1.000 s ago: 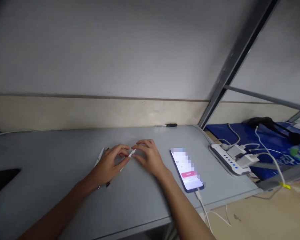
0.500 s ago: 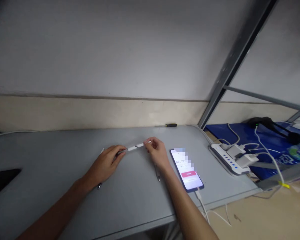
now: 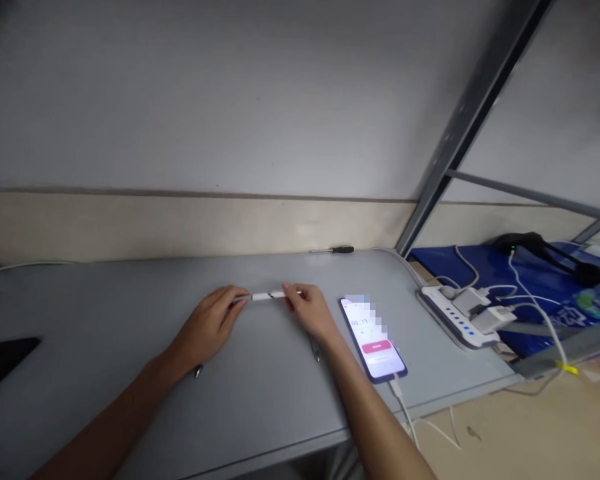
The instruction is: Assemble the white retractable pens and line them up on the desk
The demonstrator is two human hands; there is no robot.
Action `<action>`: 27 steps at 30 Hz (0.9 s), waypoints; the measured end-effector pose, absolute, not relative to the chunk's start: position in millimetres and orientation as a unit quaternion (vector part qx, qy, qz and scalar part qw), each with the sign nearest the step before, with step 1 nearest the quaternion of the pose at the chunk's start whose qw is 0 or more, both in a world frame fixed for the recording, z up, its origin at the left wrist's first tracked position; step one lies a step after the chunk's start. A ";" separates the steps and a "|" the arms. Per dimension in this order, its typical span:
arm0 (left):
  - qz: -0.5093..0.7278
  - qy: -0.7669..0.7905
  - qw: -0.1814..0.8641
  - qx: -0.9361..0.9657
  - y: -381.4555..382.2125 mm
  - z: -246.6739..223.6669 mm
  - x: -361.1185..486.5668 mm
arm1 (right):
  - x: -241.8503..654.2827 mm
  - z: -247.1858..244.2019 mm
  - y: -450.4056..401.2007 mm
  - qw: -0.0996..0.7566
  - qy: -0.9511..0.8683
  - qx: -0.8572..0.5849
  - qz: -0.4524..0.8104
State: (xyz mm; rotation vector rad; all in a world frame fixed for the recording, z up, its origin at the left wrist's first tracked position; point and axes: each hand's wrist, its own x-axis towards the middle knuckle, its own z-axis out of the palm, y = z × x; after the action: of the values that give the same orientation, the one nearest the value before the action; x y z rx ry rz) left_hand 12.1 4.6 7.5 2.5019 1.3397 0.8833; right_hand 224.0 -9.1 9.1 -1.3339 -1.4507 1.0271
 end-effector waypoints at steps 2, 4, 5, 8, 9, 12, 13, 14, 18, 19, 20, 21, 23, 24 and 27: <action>0.295 0.448 0.073 0.841 4.7 8.1 11.7 | 224.2 8.6 -8.8 0.434 -0.580 -0.543 0.424; 0.281 0.447 0.062 0.847 4.5 8.8 11.2 | 224.4 8.0 -8.3 0.425 -0.572 -0.546 0.440; 0.270 0.446 0.058 0.851 4.3 9.3 10.9 | 224.4 7.7 -8.0 0.423 -0.568 -0.545 0.448; 0.243 0.436 0.041 0.865 3.6 10.3 10.5 | 224.1 5.6 -7.2 0.421 -0.557 -0.532 0.479; 0.240 0.432 0.034 0.869 3.5 10.4 10.4 | 224.0 4.5 -6.8 0.421 -0.552 -0.525 0.492; 0.237 0.424 0.011 0.874 3.8 10.0 10.1 | 223.9 0.9 -5.5 0.419 -0.541 -0.509 0.522; 0.236 0.425 -0.001 0.874 3.9 9.6 9.9 | 224.1 0.1 -5.3 0.417 -0.542 -0.507 0.525; 0.235 0.427 -0.016 0.873 3.9 9.2 9.7 | 224.4 -0.1 -5.2 0.412 -0.546 -0.505 0.526; 0.243 0.435 -0.062 0.865 3.5 7.7 9.0 | 224.6 3.3 -7.0 0.390 -0.605 -0.490 0.493; 0.247 0.439 -0.062 0.862 3.7 7.2 8.8 | 224.2 4.3 -7.5 0.395 -0.623 -0.484 0.471; 0.252 0.442 -0.057 0.859 4.1 6.6 8.7 | 223.5 5.0 -7.9 0.405 -0.641 -0.476 0.445; 0.259 0.446 -0.049 0.856 4.9 5.8 8.4 | 222.7 5.0 -8.0 0.421 -0.656 -0.468 0.415; 0.276 0.448 -0.022 0.850 7.2 3.9 8.0 | 221.1 3.4 -7.2 0.460 -0.672 -0.453 0.361; 0.285 0.450 -0.009 0.846 8.5 2.8 7.7 | 220.5 1.9 -6.5 0.479 -0.674 -0.447 0.341; 0.277 0.454 0.007 0.847 10.8 0.7 6.8 | 220.2 -3.1 -4.1 0.513 -0.658 -0.447 0.323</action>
State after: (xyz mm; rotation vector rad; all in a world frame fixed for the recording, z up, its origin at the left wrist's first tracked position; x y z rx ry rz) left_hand 6.8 10.8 0.7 2.6486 1.4197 0.8673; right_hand 220.2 -4.1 -3.1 -1.0760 -1.5821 0.7767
